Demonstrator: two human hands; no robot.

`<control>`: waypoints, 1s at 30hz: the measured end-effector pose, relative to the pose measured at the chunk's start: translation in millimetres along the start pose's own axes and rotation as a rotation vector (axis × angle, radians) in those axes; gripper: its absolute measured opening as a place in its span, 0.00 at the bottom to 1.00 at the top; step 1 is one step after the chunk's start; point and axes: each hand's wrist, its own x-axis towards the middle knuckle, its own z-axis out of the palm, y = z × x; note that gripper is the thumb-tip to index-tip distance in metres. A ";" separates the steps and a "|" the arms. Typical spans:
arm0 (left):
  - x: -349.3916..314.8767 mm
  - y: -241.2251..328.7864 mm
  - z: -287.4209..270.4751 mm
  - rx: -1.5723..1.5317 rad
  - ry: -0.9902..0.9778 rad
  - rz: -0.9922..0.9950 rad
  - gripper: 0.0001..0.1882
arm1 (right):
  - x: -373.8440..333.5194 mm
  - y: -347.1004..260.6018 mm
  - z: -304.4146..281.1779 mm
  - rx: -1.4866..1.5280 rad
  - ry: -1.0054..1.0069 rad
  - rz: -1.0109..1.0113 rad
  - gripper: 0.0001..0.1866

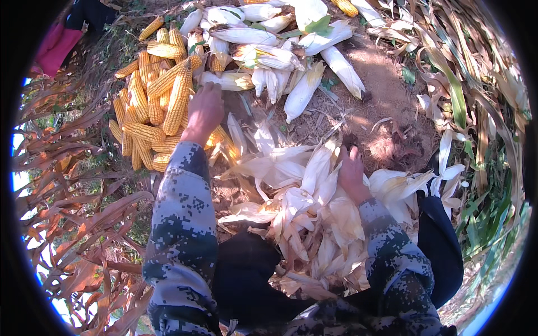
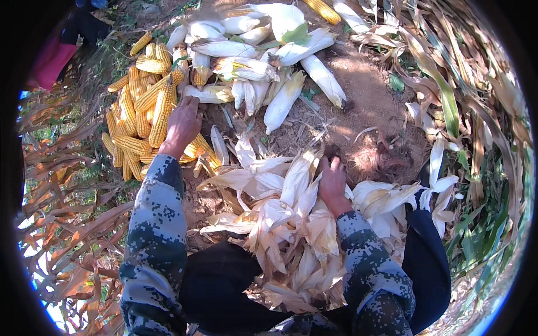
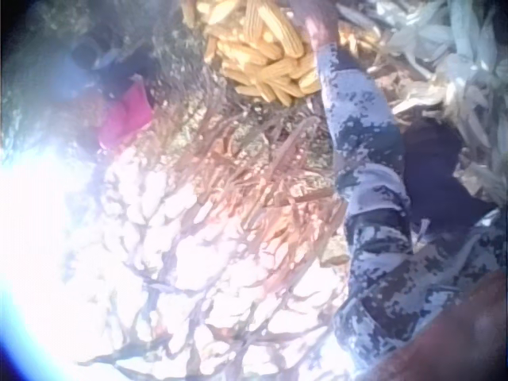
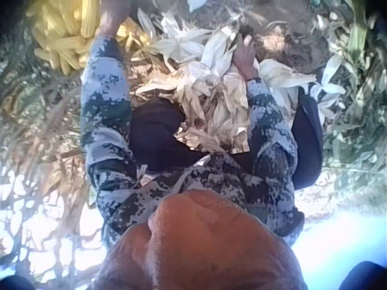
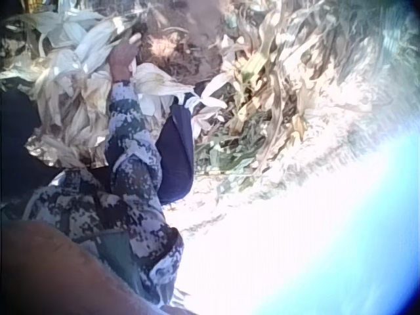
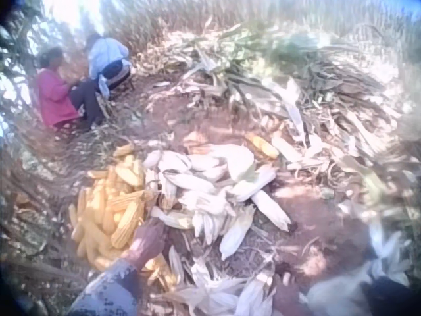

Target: The person sits on the ground and repeatedly shucks corn cobs by hand, peeling back the husks and silk to reveal the kernels. Shucked cobs are placed in a growing pile to the left, while discarded husks accumulate nearby.

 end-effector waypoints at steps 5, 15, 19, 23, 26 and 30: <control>28.0 -10.8 56.5 0.261 -0.006 0.023 0.19 | 6.4 0.8 4.9 0.057 0.042 -0.002 0.20; 53.5 -32.5 92.8 0.309 0.173 0.031 0.26 | 13.8 0.6 -1.6 -0.044 0.026 -0.087 0.26; 55.0 -35.1 96.9 0.317 0.071 0.004 0.20 | 15.3 -2.7 0.9 -0.058 0.010 -0.084 0.26; 53.9 -34.0 103.8 0.319 0.188 0.039 0.19 | 18.4 -5.9 -1.0 -0.097 -0.048 -0.041 0.24; 58.1 -39.0 97.4 0.286 0.044 0.048 0.22 | 22.1 -8.8 -3.9 -0.121 -0.077 -0.007 0.25; 66.7 -41.5 73.1 0.230 -0.075 0.164 0.22 | 25.8 -10.5 -6.3 -0.119 -0.110 0.007 0.27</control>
